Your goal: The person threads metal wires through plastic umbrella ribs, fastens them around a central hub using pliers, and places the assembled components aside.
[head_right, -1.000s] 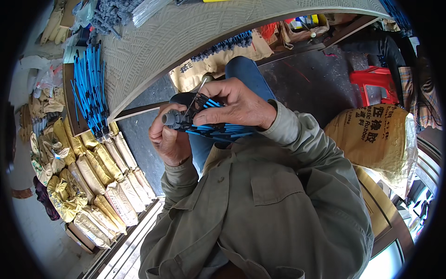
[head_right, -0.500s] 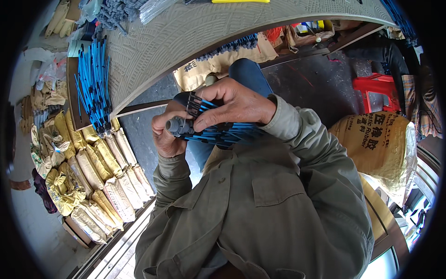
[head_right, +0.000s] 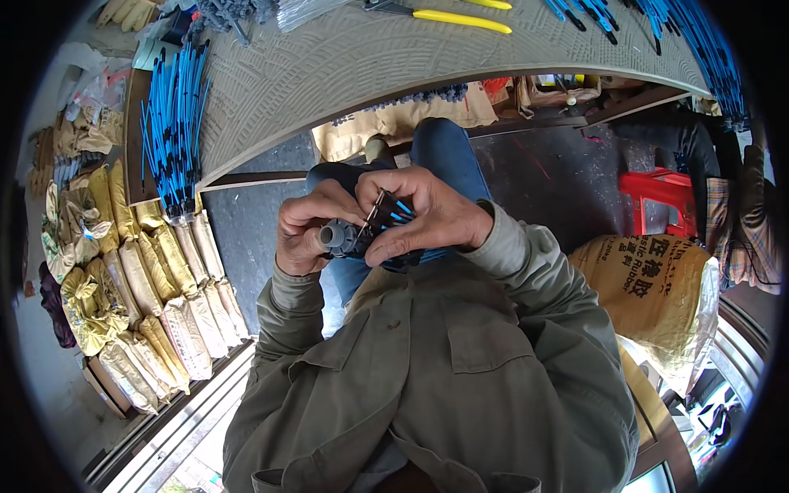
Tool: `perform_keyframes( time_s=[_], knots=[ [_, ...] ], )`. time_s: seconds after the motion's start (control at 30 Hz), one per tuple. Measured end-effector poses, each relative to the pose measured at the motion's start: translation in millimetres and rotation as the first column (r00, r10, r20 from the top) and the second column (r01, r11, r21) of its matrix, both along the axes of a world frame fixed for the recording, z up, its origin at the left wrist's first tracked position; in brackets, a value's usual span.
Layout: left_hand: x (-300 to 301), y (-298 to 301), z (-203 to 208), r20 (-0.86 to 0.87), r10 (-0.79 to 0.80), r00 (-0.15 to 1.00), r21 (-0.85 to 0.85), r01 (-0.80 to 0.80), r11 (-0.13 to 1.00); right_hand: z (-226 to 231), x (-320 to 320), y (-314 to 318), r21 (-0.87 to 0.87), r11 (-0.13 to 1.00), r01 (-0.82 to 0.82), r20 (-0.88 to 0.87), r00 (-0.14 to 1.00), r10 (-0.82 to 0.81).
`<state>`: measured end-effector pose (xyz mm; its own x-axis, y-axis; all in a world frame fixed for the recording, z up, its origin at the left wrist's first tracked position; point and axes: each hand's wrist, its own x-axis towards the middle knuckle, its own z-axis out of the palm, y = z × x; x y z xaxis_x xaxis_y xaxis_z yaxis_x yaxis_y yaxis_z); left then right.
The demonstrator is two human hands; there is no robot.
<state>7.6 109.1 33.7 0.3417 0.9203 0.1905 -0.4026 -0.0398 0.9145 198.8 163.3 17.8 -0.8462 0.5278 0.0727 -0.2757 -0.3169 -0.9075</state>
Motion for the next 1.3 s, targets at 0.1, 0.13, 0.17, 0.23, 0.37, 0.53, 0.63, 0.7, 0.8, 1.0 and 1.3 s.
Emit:
perform_keyframes(
  time_s=[0.1, 0.13, 0.17, 0.23, 0.37, 0.53, 0.63, 0.7, 0.8, 1.0, 1.3],
  knots=[
    [1.5, -0.8, -2.5, 0.036, 0.01, 0.999, -0.019, -0.009, 1.0, 4.0, -3.4, -1.4, 0.075, 0.997, 0.028, -0.022, 0.999, -0.026],
    [1.7, -0.9, -3.1, 0.053, 0.011, 0.999, -0.031, -0.01, 0.999, 7.1, -5.2, -2.0, 0.121, 0.991, 0.058, -0.044, 0.998, -0.053],
    [1.1, -0.9, -3.0, 0.054, 0.015, 0.998, -0.03, -0.013, 0.999, 8.5, -6.2, -2.4, 0.165, 0.982, 0.089, -0.068, 0.995, -0.079],
    [-1.4, -0.5, -1.7, 0.036, 0.018, 0.999, -0.036, -0.017, 0.999, 7.7, -5.5, -2.7, 0.144, 0.987, 0.07, -0.042, 0.997, -0.065],
    [-9.2, 5.7, -4.8, -0.008, -0.033, 0.999, 0.085, 0.033, 0.996, 6.9, -5.3, -3.4, 0.094, 0.995, 0.025, 0.003, 1.0, -0.025],
    [-9.6, 24.5, -8.1, -0.075, -0.047, 0.996, 0.327, 0.069, 0.942, 12.5, -2.4, 5.2, 0.083, 0.993, -0.082, 0.026, 0.996, 0.08],
    [-5.9, 38.3, -3.1, -0.117, -0.162, 0.98, 0.376, 0.195, 0.906, 14.5, 0.8, 10.6, 0.086, 0.985, -0.15, 0.004, 0.989, 0.151],
    [0.1, 41.2, 6.0, -0.143, -0.226, 0.964, 0.411, 0.265, 0.872, 18.7, 3.9, 12.3, 0.105, 0.969, -0.223, -0.075, 0.97, 0.232],
    [13.8, 28.9, 31.0, -0.192, 0.089, 0.977, 0.413, -0.002, 0.911, 31.4, 12.9, 10.9, 0.245, 0.969, -0.041, -0.066, 0.996, 0.059],
    [23.6, 12.7, 57.7, -0.577, 0.303, 0.759, 0.404, -0.057, 0.913, 34.8, 14.3, -5.8, 0.464, 0.715, 0.524, -0.163, 0.843, -0.512],
    [39.2, -1.5, 35.5, -0.401, 0.397, 0.826, 0.198, -0.344, 0.918, 15.2, -4.1, -16.4, 0.553, 0.536, 0.638, -0.158, 0.712, -0.685]
  ],
)
